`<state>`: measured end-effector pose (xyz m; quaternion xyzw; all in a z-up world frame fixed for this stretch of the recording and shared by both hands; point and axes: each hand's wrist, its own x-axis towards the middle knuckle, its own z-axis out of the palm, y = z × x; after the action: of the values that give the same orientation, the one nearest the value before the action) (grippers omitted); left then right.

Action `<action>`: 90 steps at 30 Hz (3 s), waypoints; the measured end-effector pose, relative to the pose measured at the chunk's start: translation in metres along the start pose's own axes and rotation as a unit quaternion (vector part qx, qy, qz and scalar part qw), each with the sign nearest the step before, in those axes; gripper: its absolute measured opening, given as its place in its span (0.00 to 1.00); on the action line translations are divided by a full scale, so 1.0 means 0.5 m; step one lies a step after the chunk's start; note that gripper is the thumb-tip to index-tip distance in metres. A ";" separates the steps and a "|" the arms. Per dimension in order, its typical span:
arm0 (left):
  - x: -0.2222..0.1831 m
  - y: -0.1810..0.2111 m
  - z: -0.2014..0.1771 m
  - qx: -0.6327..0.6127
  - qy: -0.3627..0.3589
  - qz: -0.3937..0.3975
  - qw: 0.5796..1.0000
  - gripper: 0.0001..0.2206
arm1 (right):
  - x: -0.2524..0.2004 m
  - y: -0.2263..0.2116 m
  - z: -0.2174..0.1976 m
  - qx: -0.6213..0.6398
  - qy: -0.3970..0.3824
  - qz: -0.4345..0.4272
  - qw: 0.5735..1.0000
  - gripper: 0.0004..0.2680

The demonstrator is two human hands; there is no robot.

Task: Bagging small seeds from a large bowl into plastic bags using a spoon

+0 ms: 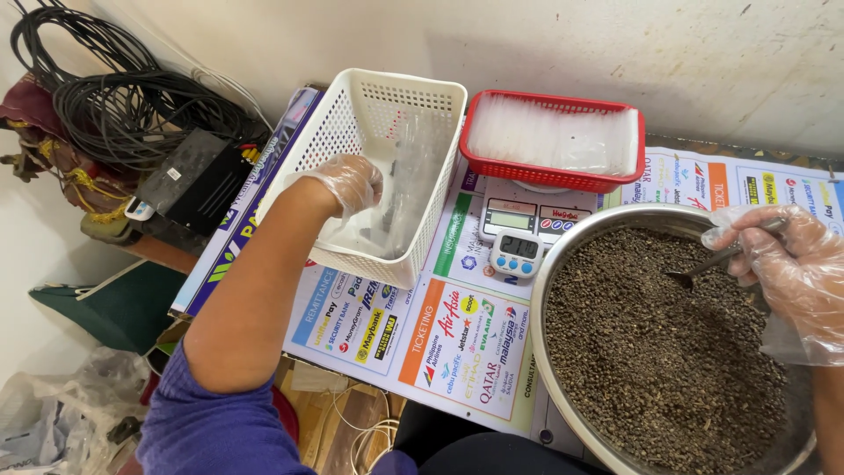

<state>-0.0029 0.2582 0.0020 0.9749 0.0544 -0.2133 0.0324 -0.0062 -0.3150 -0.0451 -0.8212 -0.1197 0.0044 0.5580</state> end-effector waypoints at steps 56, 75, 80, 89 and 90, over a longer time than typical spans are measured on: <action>-0.069 0.401 -0.018 -0.070 0.234 0.167 0.955 0.16 | -0.005 -0.037 0.014 0.023 -0.009 -0.023 0.999 0.04; 0.143 0.569 -0.050 -0.165 0.157 0.021 0.973 0.04 | -0.006 -0.058 0.025 0.054 0.005 -0.018 0.998 0.03; 0.140 0.553 -0.039 -0.298 0.179 0.030 0.937 0.12 | -0.006 -0.059 0.023 0.029 -0.002 -0.036 0.999 0.03; 0.031 0.567 0.004 -0.637 0.016 0.230 0.735 0.10 | -0.016 -0.075 0.022 0.034 0.028 -0.060 0.997 0.03; -0.002 0.563 0.004 -0.604 -0.013 0.234 0.762 0.08 | -0.018 -0.077 0.023 0.056 0.041 -0.074 0.995 0.03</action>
<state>0.0290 -0.0212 0.0116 0.7331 -0.0580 -0.1347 0.6641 -0.0239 -0.2927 -0.0151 -0.7772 -0.1570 -0.0636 0.6060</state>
